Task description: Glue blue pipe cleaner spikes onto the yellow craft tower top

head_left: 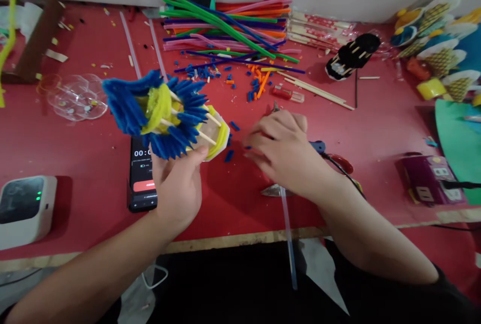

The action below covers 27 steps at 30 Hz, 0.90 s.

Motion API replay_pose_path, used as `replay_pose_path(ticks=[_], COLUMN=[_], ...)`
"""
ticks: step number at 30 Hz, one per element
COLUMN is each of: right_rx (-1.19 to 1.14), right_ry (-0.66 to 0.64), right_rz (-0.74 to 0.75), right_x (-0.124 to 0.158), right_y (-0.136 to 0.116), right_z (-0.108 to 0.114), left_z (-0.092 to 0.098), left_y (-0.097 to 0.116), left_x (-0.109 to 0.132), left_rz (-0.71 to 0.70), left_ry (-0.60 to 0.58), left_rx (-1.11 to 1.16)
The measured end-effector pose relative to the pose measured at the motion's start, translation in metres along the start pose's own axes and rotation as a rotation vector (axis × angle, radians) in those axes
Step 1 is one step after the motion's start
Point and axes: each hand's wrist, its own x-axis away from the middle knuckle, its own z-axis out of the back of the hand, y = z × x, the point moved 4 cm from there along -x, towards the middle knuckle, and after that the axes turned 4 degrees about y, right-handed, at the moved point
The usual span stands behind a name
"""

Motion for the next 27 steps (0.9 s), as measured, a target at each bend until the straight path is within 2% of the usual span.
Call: replay_pose_path(ticks=[4,9,15,20,23,27], right_rx=[0.055,0.084,-0.045,-0.051,-0.128,-0.231], right_ry=[-0.081,-0.051,-0.147,-0.141,-0.066,0.261], right_rz=[0.136,0.257,0.147,0.027,-0.008,-0.076], right_x=[0.000,-0.003,-0.004,-0.002,-0.001,-0.001], right_y=[-0.015,-0.025,-0.015,-0.006,-0.002,-0.001], right_z=[-0.015,-0.024,-0.020,-0.009,0.000,0.022], left_z=[-0.001,-0.005,-0.002,0.000,0.000,0.001], left_y=[0.001,0.001,-0.002,-0.005,-0.006,-0.010], left_x=[0.001,0.002,0.002,0.005,0.006,0.008], left_rz=[0.007,0.002,0.016,0.041,0.038,0.034], left_ry=[-0.022,-0.071,-0.074,-0.095,-0.095,-0.124], left_rx=[-0.033,-0.035,-0.051,-0.042,-0.069,-0.092])
